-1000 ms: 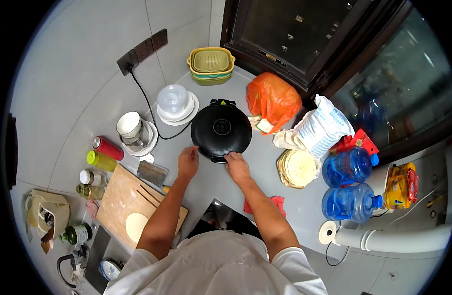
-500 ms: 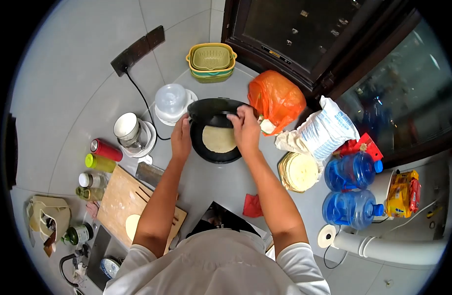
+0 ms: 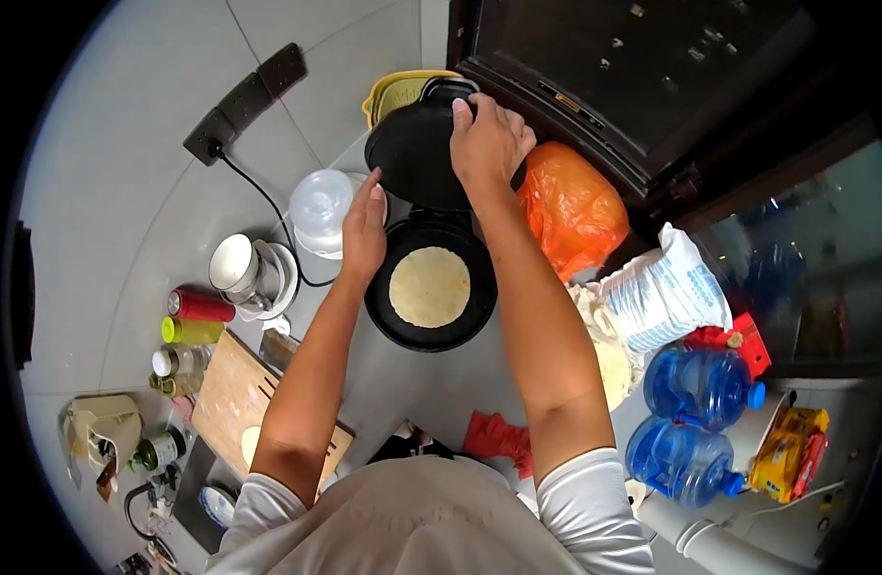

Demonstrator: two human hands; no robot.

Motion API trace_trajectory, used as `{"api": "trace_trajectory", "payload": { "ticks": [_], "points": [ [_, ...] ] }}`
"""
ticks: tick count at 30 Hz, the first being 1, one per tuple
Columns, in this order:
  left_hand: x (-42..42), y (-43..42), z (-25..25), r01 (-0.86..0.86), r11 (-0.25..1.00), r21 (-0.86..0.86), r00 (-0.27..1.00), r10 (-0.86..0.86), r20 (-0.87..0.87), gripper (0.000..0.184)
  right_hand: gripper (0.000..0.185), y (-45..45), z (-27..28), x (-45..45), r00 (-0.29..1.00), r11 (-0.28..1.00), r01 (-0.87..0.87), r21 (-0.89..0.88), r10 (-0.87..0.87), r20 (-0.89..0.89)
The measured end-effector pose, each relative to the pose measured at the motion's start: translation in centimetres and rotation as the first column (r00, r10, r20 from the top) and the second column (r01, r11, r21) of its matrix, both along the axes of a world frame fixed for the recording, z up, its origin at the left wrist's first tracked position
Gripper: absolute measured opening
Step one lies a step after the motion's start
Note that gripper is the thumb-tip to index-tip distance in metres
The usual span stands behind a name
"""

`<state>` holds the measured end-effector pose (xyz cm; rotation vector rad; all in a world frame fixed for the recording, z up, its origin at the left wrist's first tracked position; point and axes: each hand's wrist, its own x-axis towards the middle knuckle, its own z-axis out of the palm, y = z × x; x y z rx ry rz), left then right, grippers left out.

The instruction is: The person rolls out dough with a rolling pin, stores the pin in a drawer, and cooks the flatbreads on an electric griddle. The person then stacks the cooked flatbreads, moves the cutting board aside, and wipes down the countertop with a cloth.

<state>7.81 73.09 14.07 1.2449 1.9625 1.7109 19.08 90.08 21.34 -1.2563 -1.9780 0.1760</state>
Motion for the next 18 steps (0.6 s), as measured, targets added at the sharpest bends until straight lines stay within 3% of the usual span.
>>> {"api": "trace_trajectory", "payload": {
  "ticks": [3,5,9,10,11,12,13,15,18],
  "points": [
    [0.4,-0.5,-2.4,-0.021,0.998,-0.057,1.0,0.022,0.017,0.052,0.047,1.8,-2.2,-1.0,1.0,0.991,-0.003,0.133,0.0,0.021],
    [0.5,-1.4,-3.9,-0.048,0.994,-0.093,0.999,0.048,-0.001,0.051,0.057,2.5,-2.6,-1.0,0.995,0.998,-0.042,0.047,0.038,0.089],
    [0.5,-4.0,-4.9,-0.08,0.988,-0.132,0.996,0.083,0.021,0.048,0.064,3.5,-3.8,-1.1,0.984,0.996,-0.016,0.091,-0.001,0.18],
    [0.4,-4.9,-4.8,-0.087,0.983,-0.163,0.994,0.096,0.045,0.047,0.063,3.7,-4.4,-1.2,0.971,0.983,0.017,0.185,-0.061,0.233],
    [0.1,-6.0,-5.9,-0.117,0.981,-0.156,0.993,0.117,-0.011,0.046,0.06,2.3,-2.4,-0.7,0.966,0.984,-0.056,0.172,0.01,0.258],
    [0.3,-7.1,-5.2,-0.155,0.976,-0.151,0.988,0.15,-0.044,0.046,0.058,1.6,-3.3,-0.6,0.973,0.95,-0.053,0.307,-0.02,0.229],
    [-0.1,-8.4,-6.1,-0.175,0.975,-0.135,0.984,0.17,-0.047,0.044,0.061,0.8,-3.5,-0.5,0.966,0.956,-0.122,0.267,0.053,0.254],
    [0.1,-11.6,-6.0,-0.206,0.968,-0.142,0.976,0.214,0.043,0.044,0.059,-3.4,-5.4,-0.5,0.983,0.939,-0.121,0.323,0.068,0.169],
    [-0.3,-17.4,-8.1,-0.261,0.952,-0.162,0.964,0.265,0.003,0.044,0.04,-11.7,-8.3,-1.0,0.93,0.893,-0.366,0.261,0.337,0.149]
  ]
}}
